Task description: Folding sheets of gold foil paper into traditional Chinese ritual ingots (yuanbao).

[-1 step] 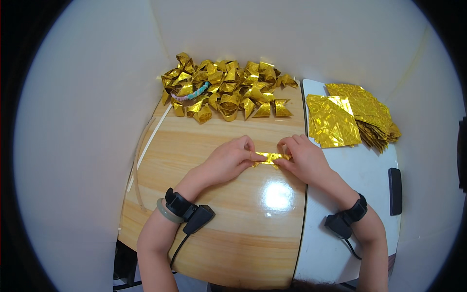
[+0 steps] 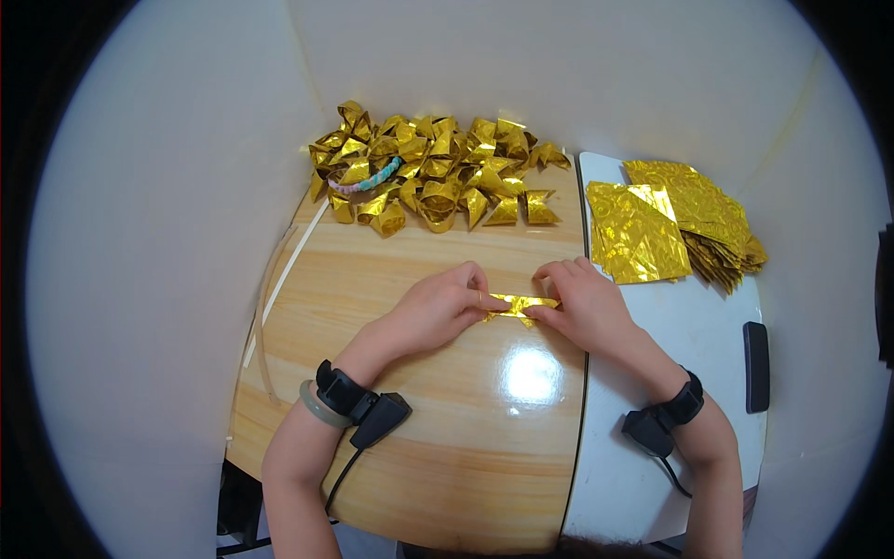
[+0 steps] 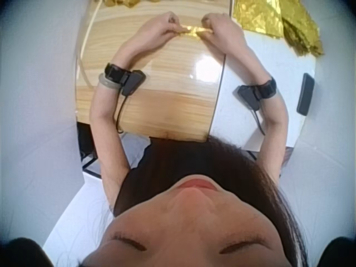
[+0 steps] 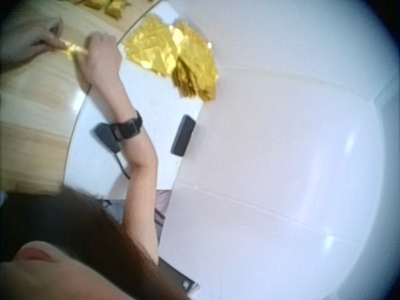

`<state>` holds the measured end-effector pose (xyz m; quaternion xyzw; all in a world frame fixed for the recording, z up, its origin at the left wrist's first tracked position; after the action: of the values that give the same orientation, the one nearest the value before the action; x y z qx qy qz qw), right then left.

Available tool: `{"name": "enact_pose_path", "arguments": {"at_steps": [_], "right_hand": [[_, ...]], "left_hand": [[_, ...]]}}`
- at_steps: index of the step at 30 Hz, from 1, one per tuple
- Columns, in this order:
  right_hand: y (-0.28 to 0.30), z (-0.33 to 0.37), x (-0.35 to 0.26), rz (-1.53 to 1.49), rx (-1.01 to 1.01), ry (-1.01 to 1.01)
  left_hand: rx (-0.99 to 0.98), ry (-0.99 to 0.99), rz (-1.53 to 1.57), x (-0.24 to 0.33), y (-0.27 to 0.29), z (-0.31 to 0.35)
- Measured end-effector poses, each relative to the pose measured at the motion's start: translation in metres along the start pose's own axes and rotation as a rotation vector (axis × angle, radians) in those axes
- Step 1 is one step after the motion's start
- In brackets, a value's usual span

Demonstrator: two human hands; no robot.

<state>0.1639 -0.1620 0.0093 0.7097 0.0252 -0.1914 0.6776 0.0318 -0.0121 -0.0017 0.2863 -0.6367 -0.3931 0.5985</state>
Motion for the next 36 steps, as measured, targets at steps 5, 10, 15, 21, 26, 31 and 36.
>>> {"name": "enact_pose_path", "arguments": {"at_steps": [5, 10, 15, 21, 26, 31, 36], "right_hand": [[0.006, -0.001, 0.010, -0.197, -0.150, -0.134], [-0.004, -0.005, 0.013, -0.441, -0.022, -0.046], [-0.009, -0.005, -0.004, -0.375, 0.051, 0.001], [-0.013, -0.004, -0.007, -0.208, 0.120, 0.187], [-0.014, -0.003, -0.012, -0.098, 0.121, 0.306], [-0.013, -0.003, -0.014, -0.071, 0.089, 0.316], [-0.014, -0.003, -0.015, -0.042, 0.064, 0.304]], "left_hand": [[-0.098, 0.107, 0.060, 0.007, 0.002, 0.002], [-0.103, 0.053, 0.062, 0.005, -0.001, -0.001], [0.034, 0.053, 0.149, 0.008, -0.003, -0.001], [0.034, 0.129, 0.016, 0.012, 0.003, 0.002], [0.015, 0.232, 0.443, -0.002, 0.001, 0.001], [0.074, 0.140, 0.360, -0.003, 0.003, 0.000], [0.087, 0.089, 0.271, -0.003, 0.003, -0.001]]}}
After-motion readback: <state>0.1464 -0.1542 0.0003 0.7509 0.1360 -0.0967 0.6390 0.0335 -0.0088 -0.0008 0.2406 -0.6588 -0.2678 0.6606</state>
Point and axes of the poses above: each hand's wrist, its own z-axis away from the middle knuckle, its own y-axis out of the back of the hand, x = y × z, the point moved 3 cm from there along -z, towards the middle knuckle, and after that the axes turned 15 degrees about -x, right-handed, at the moved point
